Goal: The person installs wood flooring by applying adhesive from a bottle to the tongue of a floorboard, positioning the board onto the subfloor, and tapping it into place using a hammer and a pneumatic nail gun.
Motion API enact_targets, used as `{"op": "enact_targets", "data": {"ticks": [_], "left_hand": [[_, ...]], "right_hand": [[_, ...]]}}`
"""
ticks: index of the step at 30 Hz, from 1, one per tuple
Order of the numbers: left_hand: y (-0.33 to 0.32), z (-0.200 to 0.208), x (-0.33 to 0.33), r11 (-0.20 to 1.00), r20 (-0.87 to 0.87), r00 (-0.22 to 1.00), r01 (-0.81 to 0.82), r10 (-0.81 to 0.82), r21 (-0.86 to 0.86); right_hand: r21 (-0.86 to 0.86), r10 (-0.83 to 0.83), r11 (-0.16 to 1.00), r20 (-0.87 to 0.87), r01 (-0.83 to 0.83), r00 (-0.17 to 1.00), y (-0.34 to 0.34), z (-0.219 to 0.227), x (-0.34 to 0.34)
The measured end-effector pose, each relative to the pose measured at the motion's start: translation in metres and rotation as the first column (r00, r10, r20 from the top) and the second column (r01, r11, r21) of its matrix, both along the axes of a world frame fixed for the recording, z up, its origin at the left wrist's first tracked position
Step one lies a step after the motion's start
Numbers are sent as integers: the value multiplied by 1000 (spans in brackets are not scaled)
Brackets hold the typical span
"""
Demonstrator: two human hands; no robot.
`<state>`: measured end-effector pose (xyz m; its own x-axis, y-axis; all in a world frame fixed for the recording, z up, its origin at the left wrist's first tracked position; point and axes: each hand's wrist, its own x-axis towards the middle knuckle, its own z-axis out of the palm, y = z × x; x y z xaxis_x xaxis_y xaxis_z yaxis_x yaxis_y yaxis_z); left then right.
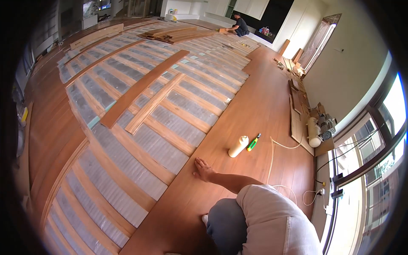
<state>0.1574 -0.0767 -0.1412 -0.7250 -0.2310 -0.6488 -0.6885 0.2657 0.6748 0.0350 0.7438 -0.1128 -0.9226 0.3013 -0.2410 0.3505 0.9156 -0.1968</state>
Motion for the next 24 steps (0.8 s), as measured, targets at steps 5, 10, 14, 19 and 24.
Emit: {"op": "enact_targets", "data": {"ticks": [5, 10, 14, 19, 24], "left_hand": [[-5, 2, -11, 999, 92, 996, 2, 3, -49], [-21, 9, -30, 989, 43, 999, 30, -24, -144], [-23, 6, -46, 978, 8, 998, 61, -61, -202], [-31, 0, -62, 955, -25, 993, 105, -117, -278], [-48, -11, -74, 915, -66, 982, 142, -179, -378]], "right_hand": [[31, 38, 999, -36, -37, 999, 7, -6, -5], [6, 31, 999, 39, -31, 999, -8, 13, -12], [-6, 33, 999, 114, -32, 993, -1, 18, -11], [55, 69, 996, 67, -73, 995, -1, -8, 1], [155, 203, 964, 108, -218, 973, -16, 0, 38]]}}
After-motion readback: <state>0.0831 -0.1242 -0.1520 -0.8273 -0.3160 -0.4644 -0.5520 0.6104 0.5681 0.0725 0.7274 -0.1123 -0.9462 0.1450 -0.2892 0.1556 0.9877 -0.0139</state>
